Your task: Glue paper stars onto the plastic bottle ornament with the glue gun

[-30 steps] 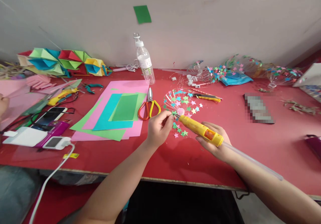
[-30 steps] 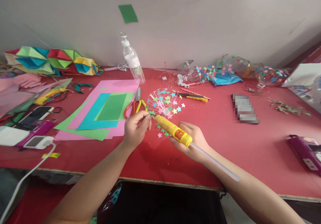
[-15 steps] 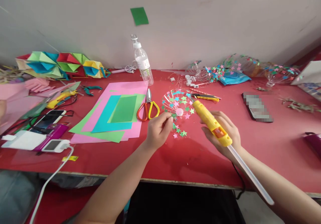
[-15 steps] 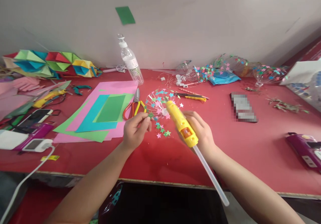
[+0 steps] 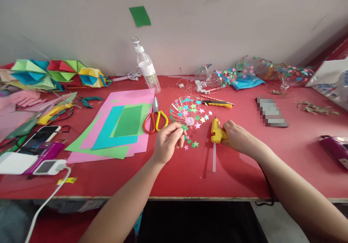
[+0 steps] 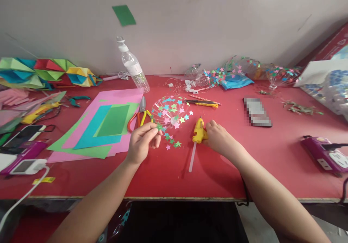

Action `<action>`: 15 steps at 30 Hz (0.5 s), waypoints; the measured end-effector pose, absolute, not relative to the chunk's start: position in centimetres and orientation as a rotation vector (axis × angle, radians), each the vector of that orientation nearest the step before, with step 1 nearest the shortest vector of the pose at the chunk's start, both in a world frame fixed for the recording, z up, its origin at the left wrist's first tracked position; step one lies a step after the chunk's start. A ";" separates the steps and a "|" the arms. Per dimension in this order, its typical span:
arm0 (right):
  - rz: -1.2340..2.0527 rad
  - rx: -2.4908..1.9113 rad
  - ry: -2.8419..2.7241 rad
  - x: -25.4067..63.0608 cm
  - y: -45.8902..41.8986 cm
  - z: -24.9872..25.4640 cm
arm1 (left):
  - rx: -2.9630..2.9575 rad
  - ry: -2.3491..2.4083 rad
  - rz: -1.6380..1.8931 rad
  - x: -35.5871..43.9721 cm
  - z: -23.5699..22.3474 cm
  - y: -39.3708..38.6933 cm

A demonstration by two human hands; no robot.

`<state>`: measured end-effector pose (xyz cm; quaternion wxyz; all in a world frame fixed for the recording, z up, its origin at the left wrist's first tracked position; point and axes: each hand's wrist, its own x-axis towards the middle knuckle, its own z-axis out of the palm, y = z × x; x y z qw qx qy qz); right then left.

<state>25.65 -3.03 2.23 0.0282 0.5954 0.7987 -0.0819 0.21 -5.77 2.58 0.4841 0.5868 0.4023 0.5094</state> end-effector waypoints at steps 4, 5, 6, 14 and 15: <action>-0.103 1.769 2.525 25.6 -3.7 3.5 | 1.313 0.933 1.127 0.2 2.8 -5.8; -0.008 1.743 2.573 25.5 -4.0 4.1 | 1.280 0.919 1.106 0.2 2.8 -5.8; 0.071 1.723 2.638 25.4 -4.3 4.8 | 1.246 0.903 1.087 0.2 2.8 -5.8; -0.021 0.978 3.634 20.8 -5.0 8.3 | 0.999 0.749 0.916 0.6 3.1 -5.7; -0.035 0.924 3.672 20.4 -4.7 8.2 | 0.990 0.738 0.901 0.6 3.2 -5.8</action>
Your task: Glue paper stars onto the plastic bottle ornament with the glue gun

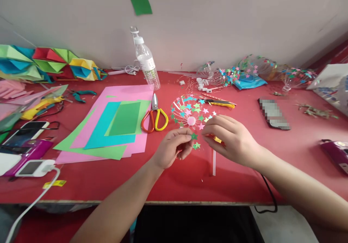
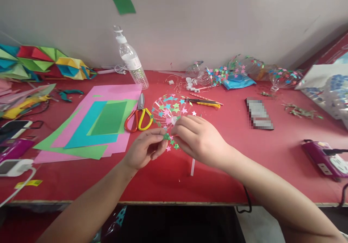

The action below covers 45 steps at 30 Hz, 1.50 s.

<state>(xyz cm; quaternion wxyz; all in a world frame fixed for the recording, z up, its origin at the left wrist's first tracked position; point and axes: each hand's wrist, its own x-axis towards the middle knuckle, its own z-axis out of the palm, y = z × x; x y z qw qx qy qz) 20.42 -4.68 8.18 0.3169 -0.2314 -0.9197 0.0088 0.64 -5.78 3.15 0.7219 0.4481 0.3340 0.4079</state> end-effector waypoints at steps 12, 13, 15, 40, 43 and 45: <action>0.192 -0.493 -2.362 20.1 -3.5 6.6 | 1.044 0.727 0.818 0.8 3.5 -6.3; 0.184 -0.490 -2.359 20.2 -3.4 6.7 | 1.104 0.759 0.842 0.8 3.6 -6.5; 0.156 -0.510 -2.368 20.6 -3.2 6.9 | 1.306 0.884 0.972 0.7 3.8 -6.8; -0.150 -0.640 -2.507 20.4 -2.1 5.1 | 1.919 1.304 1.084 1.2 2.7 -6.7; -0.163 -0.634 -2.509 20.4 -2.0 5.0 | 1.938 1.293 1.087 1.2 2.5 -6.7; -0.148 -0.640 -2.505 20.4 -1.9 5.0 | 1.947 1.296 1.090 1.2 2.4 -6.7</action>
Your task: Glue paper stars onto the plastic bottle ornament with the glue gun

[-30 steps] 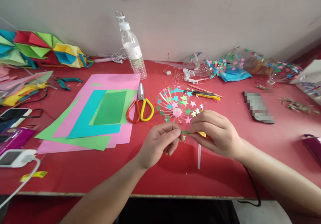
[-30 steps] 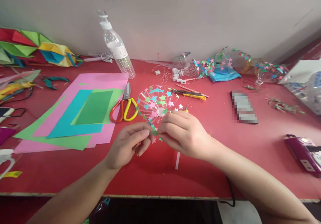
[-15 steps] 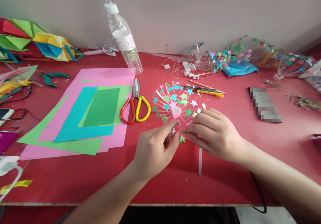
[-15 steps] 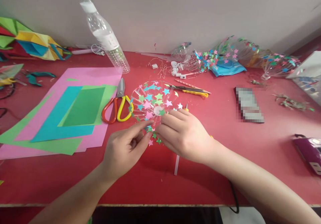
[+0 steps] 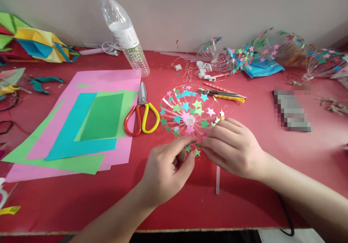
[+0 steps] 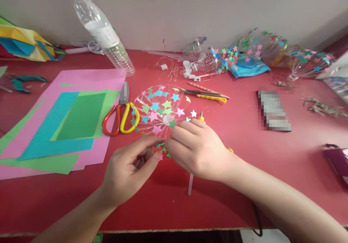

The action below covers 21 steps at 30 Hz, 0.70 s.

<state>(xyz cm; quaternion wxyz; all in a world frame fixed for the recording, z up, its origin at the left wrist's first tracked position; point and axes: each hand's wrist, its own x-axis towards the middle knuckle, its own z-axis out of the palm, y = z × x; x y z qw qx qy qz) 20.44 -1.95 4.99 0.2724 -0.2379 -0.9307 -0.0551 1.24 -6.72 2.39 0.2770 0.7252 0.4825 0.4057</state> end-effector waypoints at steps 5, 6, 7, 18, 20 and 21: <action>-0.086 -0.663 -2.499 20.4 -1.9 4.7 | 1.967 1.295 1.100 1.3 2.5 -6.7; -0.079 -0.668 -2.498 20.4 -1.9 4.7 | 1.970 1.293 1.103 1.3 2.5 -6.7; -0.077 -0.674 -2.496 20.4 -1.9 4.6 | 1.974 1.290 1.102 1.3 2.5 -6.7; 0.025 -0.745 -2.437 20.2 -2.0 4.5 | 1.994 1.288 1.098 1.3 2.5 -6.6; 0.036 -0.755 -2.425 20.2 -2.0 4.5 | 1.990 1.284 1.099 1.3 2.5 -6.6; 0.039 -0.759 -2.420 20.1 -2.0 4.5 | 1.986 1.282 1.102 1.3 2.5 -6.6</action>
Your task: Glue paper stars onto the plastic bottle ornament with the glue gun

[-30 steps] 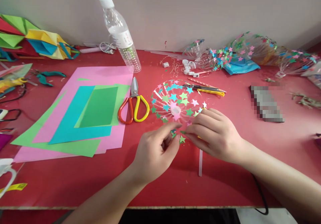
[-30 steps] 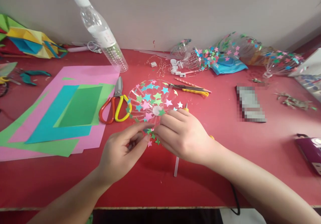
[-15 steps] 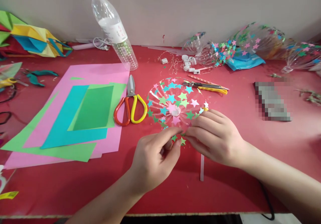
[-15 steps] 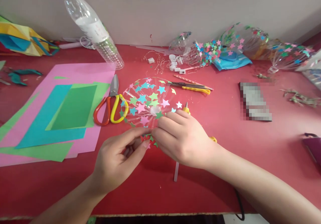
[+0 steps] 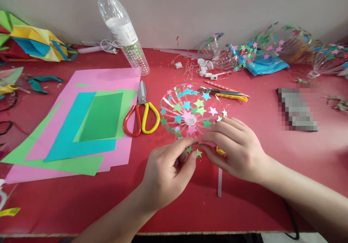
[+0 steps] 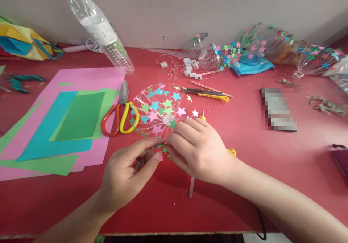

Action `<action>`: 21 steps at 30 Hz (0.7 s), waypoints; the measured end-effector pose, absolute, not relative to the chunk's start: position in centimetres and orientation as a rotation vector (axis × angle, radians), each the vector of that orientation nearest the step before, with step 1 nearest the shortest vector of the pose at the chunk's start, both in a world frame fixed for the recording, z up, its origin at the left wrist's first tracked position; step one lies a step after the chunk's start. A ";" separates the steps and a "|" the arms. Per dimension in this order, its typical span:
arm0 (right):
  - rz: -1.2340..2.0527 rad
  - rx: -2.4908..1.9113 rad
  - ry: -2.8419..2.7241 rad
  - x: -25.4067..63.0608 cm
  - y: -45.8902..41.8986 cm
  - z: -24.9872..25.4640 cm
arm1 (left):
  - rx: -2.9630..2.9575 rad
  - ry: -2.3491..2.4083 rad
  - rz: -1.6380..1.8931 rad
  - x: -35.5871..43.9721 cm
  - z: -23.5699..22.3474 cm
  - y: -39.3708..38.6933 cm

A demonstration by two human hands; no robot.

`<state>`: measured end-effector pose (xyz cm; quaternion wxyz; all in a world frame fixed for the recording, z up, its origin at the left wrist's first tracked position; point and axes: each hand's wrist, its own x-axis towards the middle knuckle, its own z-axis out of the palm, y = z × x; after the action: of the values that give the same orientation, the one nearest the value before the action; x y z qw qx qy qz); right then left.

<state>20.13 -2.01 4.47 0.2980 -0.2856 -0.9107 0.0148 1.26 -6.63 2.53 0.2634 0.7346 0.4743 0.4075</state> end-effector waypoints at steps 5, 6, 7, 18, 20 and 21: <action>0.064 -0.771 -2.402 20.0 -2.0 4.4 | 1.983 1.283 1.105 1.3 2.6 -6.6; 0.070 -0.771 -2.399 20.0 -2.0 4.3 | 1.982 1.284 1.103 1.3 2.6 -6.6; 0.076 -0.772 -2.395 20.0 -2.0 4.3 | 1.980 1.285 1.101 1.3 2.6 -6.6; 0.057 -0.771 -2.365 20.1 -2.0 4.4 | 1.958 1.300 1.088 1.3 2.8 -6.6; 0.034 -0.767 -2.350 20.1 -2.0 4.5 | 1.979 1.317 1.108 1.3 2.9 -6.5; 0.025 -0.762 -2.346 20.2 -2.0 4.6 | 2.003 1.328 1.121 1.2 2.9 -6.5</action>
<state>20.17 -1.96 4.57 0.3309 -0.2916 -0.8974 0.0097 1.22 -6.52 2.86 0.2425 0.7328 0.4858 0.4101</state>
